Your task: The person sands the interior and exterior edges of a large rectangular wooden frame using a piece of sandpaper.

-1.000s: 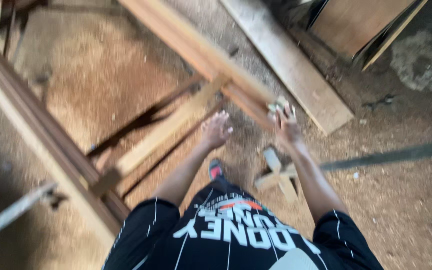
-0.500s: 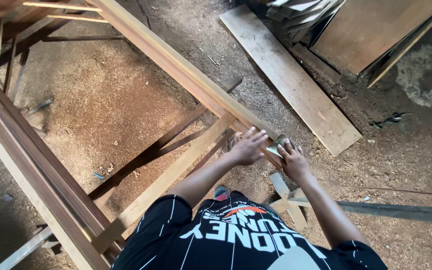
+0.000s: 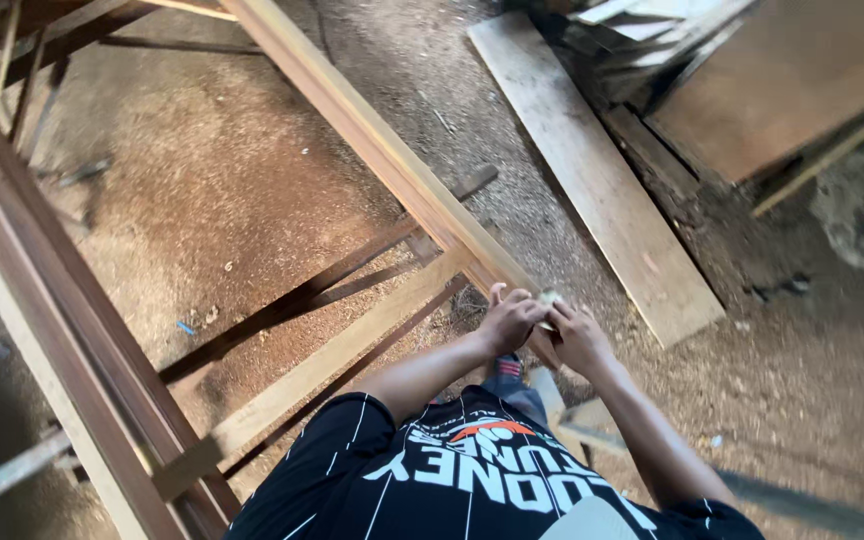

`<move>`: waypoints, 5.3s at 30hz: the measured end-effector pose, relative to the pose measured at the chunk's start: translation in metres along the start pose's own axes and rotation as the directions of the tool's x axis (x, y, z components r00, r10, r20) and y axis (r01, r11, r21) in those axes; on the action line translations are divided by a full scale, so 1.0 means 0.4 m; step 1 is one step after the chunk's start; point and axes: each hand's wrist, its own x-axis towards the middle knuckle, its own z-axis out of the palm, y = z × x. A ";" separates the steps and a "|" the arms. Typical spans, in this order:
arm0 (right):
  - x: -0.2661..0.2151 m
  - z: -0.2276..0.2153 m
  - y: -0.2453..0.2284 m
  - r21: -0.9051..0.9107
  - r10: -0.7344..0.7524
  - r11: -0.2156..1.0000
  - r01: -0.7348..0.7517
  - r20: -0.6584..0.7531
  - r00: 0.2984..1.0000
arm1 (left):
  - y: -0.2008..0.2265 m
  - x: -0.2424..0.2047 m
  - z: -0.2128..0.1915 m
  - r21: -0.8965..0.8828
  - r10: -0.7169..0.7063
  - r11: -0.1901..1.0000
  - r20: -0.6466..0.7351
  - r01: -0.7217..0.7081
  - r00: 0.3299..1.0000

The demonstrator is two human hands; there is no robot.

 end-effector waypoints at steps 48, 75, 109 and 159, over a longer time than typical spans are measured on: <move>0.233 -0.003 0.192 0.108 -0.860 0.504 0.857 0.158 0.486 | -0.005 -0.113 -0.133 0.023 -0.827 0.561 -0.029 0.827 0.562; 0.421 -0.036 0.277 0.354 -0.961 0.119 0.928 0.278 0.017 | 0.054 -0.034 0.150 -0.207 -0.935 -0.035 -0.339 0.978 -0.105; 0.565 -0.007 0.185 0.564 -0.821 -0.422 0.709 0.094 -0.563 | 0.223 0.156 0.432 -0.778 -0.800 0.076 -0.421 0.623 -0.428; 0.674 -0.068 0.127 0.434 -0.691 -0.697 0.570 -0.197 -0.695 | 0.302 0.422 0.566 -0.841 -0.050 0.520 -0.205 0.150 -0.977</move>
